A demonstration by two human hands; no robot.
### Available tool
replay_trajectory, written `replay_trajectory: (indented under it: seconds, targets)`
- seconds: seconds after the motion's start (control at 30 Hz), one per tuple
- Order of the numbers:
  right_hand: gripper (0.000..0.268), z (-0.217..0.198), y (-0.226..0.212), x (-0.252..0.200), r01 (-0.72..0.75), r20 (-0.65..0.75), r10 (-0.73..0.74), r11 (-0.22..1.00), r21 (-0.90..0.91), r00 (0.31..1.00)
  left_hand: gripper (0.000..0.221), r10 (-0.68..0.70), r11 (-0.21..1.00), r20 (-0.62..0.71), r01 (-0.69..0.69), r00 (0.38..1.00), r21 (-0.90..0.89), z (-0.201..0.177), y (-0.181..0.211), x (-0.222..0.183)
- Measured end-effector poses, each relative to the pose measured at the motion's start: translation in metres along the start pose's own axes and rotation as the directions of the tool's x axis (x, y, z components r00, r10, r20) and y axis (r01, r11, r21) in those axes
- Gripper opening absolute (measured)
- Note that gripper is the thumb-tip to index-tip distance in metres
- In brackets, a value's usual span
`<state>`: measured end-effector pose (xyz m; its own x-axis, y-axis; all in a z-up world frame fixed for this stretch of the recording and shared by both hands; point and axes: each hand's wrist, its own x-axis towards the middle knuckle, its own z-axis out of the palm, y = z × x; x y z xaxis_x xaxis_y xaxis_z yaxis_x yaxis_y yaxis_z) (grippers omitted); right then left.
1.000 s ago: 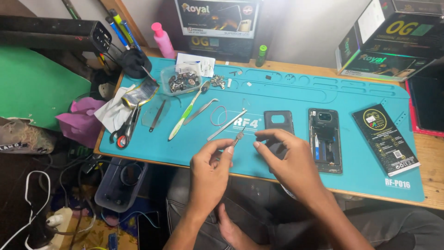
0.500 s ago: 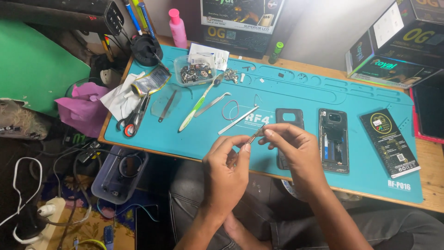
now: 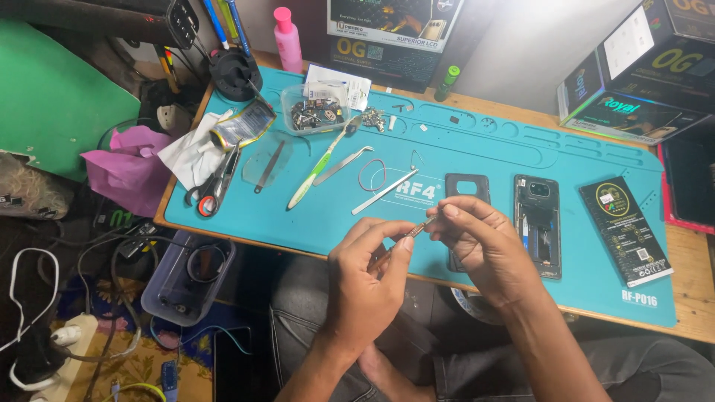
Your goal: Disassembling a smartphone by removing screws and prying internal components using specialized tools.
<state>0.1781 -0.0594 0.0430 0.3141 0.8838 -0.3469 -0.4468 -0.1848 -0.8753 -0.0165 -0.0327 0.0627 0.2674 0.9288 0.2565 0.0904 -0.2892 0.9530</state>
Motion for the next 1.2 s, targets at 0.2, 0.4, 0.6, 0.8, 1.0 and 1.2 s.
replay_trajectory:
  seconds: [0.2,0.4,0.6,0.8,1.0,1.2]
  targets:
    - [0.015,0.0,0.003,-0.001,-0.028,-0.017,0.029,0.996,0.083,0.999,0.015,-0.054,0.997,0.0,0.053,0.999,-0.047,0.002,0.002,0.0]
    - [0.014,-0.002,0.005,-0.003,-0.027,-0.007,0.029,0.983,0.18,1.0,0.014,-0.01,1.0,-0.016,0.01,1.0,-0.018,0.005,0.003,-0.002]
    - [0.015,-0.003,0.005,-0.004,-0.011,0.003,0.01,0.99,0.141,1.0,0.015,-0.006,1.0,-0.015,0.006,1.0,-0.024,0.008,0.005,-0.002]
    - [0.017,0.001,0.008,-0.006,0.019,-0.046,-0.013,0.993,0.12,0.999,0.016,0.198,0.967,-0.065,-0.185,0.978,0.175,0.013,0.002,-0.004]
    - [0.016,0.004,0.011,-0.01,0.032,-0.084,-0.017,0.982,0.186,0.996,0.015,0.226,0.961,-0.059,-0.213,0.972,0.175,0.014,0.004,-0.004]
    - [0.034,-0.035,-0.022,-0.025,0.219,-0.179,-0.323,0.873,-0.435,0.929,0.015,0.127,0.989,-0.069,-0.121,0.99,0.085,0.015,0.006,-0.004]
